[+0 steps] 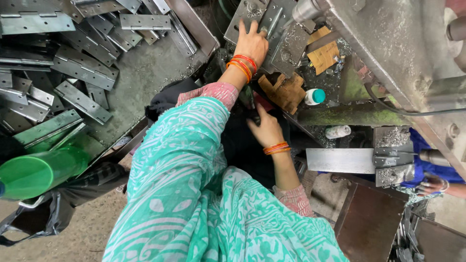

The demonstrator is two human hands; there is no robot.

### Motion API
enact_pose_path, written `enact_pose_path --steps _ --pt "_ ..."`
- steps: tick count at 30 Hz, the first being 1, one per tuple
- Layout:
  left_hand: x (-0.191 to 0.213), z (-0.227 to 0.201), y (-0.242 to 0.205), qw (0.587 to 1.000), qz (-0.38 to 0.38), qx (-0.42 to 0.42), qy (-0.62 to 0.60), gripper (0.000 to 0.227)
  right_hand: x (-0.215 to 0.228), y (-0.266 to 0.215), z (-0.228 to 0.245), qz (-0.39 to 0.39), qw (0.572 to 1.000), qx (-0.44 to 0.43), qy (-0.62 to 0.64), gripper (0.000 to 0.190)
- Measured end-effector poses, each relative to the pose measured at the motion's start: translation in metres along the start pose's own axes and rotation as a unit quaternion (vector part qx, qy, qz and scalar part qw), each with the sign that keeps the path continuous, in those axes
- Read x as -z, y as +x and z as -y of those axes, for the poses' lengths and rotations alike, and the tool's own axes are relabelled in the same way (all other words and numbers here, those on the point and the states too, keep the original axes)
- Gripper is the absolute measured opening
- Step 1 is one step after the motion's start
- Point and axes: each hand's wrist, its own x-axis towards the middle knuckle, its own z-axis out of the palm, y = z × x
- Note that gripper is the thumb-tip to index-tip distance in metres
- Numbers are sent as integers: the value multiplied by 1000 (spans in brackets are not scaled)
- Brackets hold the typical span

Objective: The person repeatedly picks up metal hinge pieces from a pile, places them into a press machine, and operates the lever to process them. The processed pieces are then removed and placed back into the pile. This cycle is repeated continuously throughout the clip.

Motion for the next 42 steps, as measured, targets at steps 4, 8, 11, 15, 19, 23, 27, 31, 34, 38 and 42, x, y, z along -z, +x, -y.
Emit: enact_pose_path --steps 4,8,11,15,19,23,27,31,34,38,42 --pt "-6 -5 22 1000 -24 -7 -17 27 4 10 0 -2 999 27 -45 72" --pt "-3 -4 22 1000 -15 -7 -16 28 -50 -19 14 -42 998 12 34 76" --pt "5 -4 15 1000 -7 -15 22 30 -73 -27 12 -47 997 -11 64 72" --pt "12 -10 -8 999 35 -24 16 36 -60 -22 5 -36 996 33 81 74" --pt "13 -4 -9 997 79 -10 10 40 -13 -6 5 3 996 71 45 68" --pt "9 -4 13 997 71 15 3 41 22 8 3 31 998 44 43 57" --pt "1 -7 27 998 57 38 -6 41 -10 -2 12 -14 997 65 48 61" --pt "2 -9 24 999 4 29 25 40 -62 -22 11 -79 986 45 137 60" --pt "14 -10 12 1000 -14 21 -1 33 -79 -30 1 -52 992 30 111 60" --pt "48 8 -1 994 -56 53 -77 43 -51 -14 2 -36 989 84 115 65" --pt "67 66 -36 976 -38 97 -191 34 3 -8 20 15 996 24 88 55"
